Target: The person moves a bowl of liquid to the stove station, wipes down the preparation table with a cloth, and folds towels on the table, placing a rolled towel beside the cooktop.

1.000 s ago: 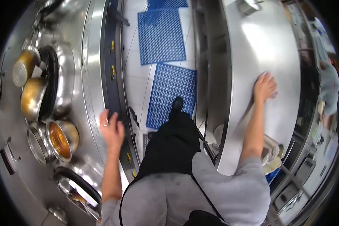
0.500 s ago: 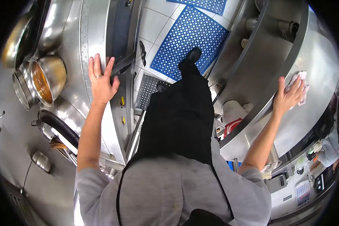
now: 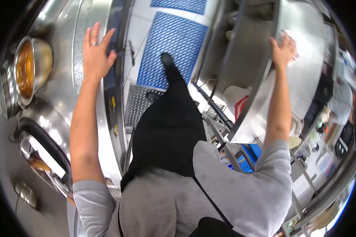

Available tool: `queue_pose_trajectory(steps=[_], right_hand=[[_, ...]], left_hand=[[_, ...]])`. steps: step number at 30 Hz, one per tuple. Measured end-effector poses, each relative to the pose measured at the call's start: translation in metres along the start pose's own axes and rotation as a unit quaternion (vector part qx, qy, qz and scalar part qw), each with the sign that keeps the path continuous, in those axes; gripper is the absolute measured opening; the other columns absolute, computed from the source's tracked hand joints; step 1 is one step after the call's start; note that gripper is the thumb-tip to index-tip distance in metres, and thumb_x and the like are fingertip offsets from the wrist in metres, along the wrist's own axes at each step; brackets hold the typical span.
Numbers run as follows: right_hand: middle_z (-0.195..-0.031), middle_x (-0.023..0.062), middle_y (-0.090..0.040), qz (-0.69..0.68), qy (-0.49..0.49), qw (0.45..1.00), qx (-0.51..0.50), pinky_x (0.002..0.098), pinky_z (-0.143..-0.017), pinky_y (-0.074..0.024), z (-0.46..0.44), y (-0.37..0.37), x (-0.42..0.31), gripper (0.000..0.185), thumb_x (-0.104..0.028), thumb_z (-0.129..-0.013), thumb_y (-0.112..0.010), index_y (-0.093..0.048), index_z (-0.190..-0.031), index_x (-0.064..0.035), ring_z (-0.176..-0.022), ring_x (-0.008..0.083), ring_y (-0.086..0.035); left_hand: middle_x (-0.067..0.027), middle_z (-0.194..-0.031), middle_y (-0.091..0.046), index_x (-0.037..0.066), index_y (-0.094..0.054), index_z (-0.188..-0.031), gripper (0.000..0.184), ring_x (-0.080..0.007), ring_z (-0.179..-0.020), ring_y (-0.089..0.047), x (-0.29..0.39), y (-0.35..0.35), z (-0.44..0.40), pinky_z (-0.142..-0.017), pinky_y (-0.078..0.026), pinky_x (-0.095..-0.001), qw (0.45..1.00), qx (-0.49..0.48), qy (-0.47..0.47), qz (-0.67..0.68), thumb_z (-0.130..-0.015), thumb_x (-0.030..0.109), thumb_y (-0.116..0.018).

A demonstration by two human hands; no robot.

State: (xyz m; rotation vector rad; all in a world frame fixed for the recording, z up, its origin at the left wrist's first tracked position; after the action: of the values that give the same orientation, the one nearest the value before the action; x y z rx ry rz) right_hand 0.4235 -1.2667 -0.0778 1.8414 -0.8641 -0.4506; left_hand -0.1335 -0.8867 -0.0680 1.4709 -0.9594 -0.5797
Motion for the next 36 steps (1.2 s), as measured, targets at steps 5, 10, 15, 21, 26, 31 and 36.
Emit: queue_pose_trajectory(steps=[5, 10, 15, 21, 26, 31, 36], right_hand=[[-0.153, 0.0171, -0.047, -0.048, 0.014, 0.999, 0.023, 0.0553, -0.118, -0.0262, 0.025, 0.025, -0.035, 0.061, -0.057, -0.094, -0.058, -0.056, -0.146, -0.0229, -0.141, 0.0449, -0.039], [-0.160, 0.0244, -0.033, 0.019, -0.243, 0.966, -0.085, 0.0639, -0.116, -0.0245, 0.024, 0.080, 0.001, 0.072, -0.068, -0.087, -0.059, -0.056, -0.146, -0.0269, -0.148, 0.0497, -0.025], [-0.162, 0.0243, -0.027, 0.016, -0.405, 0.914, -0.025, 0.0660, -0.116, -0.0237, -0.070, -0.004, 0.116, 0.068, -0.058, -0.094, -0.054, -0.048, -0.152, -0.0244, -0.147, 0.0516, -0.021], [-0.134, 0.0199, -0.060, -0.047, -0.074, 0.990, 0.111, 0.0585, -0.106, -0.0395, -0.186, -0.059, -0.005, 0.040, -0.034, -0.095, -0.055, -0.065, -0.130, -0.0183, -0.131, 0.0413, -0.048], [-0.130, 0.0232, -0.064, -0.179, 0.032, 0.982, 0.053, 0.0519, -0.103, -0.0463, -0.143, -0.030, -0.018, 0.035, -0.024, -0.095, -0.061, -0.067, -0.126, -0.0082, -0.121, 0.0401, -0.061], [-0.130, 0.0197, -0.064, -0.022, -0.095, 0.995, 0.004, 0.0515, -0.098, -0.0456, -0.214, -0.080, 0.044, 0.044, -0.031, -0.100, -0.050, -0.060, -0.137, -0.0085, -0.118, 0.0382, -0.059], [-0.128, 0.0254, -0.060, 0.013, -0.041, 0.998, -0.046, 0.0524, -0.099, -0.0403, -0.048, 0.015, -0.004, 0.058, -0.009, -0.086, -0.060, -0.055, -0.144, -0.0061, -0.117, 0.0414, -0.055]], left_hand=[[-0.0165, -0.164, -0.027, 0.023, -0.053, -0.146, 0.075, -0.0447, -0.149, -0.025, 0.009, 0.009, -0.002, -0.121, -0.027, -0.0525, 1.000, -0.007, -0.008, 0.009, -0.075, 0.009, -0.072], [-0.0182, -0.166, -0.024, 0.020, -0.051, -0.148, 0.078, -0.0460, -0.151, -0.021, 0.021, 0.017, -0.004, -0.122, -0.024, -0.0542, 1.000, -0.019, -0.012, 0.021, -0.073, 0.007, -0.071], [-0.0232, -0.165, -0.023, 0.015, -0.048, -0.150, 0.074, -0.0493, -0.151, -0.018, 0.023, 0.010, -0.013, -0.122, -0.020, -0.0579, 0.998, -0.062, -0.006, -0.013, -0.078, 0.016, -0.065], [-0.0259, -0.163, -0.024, 0.014, -0.046, -0.152, 0.075, -0.0492, -0.149, -0.021, 0.027, 0.003, -0.029, -0.121, -0.020, -0.0586, 0.995, -0.089, 0.006, -0.034, -0.080, 0.019, -0.068], [-0.0249, -0.154, -0.036, 0.009, -0.053, -0.146, 0.068, -0.0454, -0.142, -0.033, 0.093, 0.002, -0.080, -0.119, -0.026, -0.0525, 0.993, -0.072, 0.076, 0.051, -0.080, 0.018, -0.071], [-0.0250, -0.141, -0.051, 0.007, -0.055, -0.142, 0.056, -0.0429, -0.132, -0.046, 0.178, -0.123, -0.137, -0.112, -0.037, -0.0467, 0.926, -0.194, 0.055, 0.319, -0.089, 0.020, -0.069], [-0.0198, -0.124, -0.064, 0.006, -0.057, -0.139, 0.051, -0.0375, -0.117, -0.061, 0.208, -0.202, -0.132, -0.104, -0.047, -0.0425, 0.837, -0.301, 0.054, 0.455, -0.092, 0.021, -0.067]])
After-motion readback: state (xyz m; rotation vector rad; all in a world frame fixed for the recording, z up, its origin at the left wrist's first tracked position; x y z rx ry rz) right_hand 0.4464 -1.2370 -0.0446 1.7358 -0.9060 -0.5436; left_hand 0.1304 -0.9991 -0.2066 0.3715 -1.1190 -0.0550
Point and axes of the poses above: each hand's wrist, its own z-axis away from the middle knuckle, its own y-axis out of the back of the hand, x = y × z, the point moved 6 cm from there along -z, towards the middle knuckle
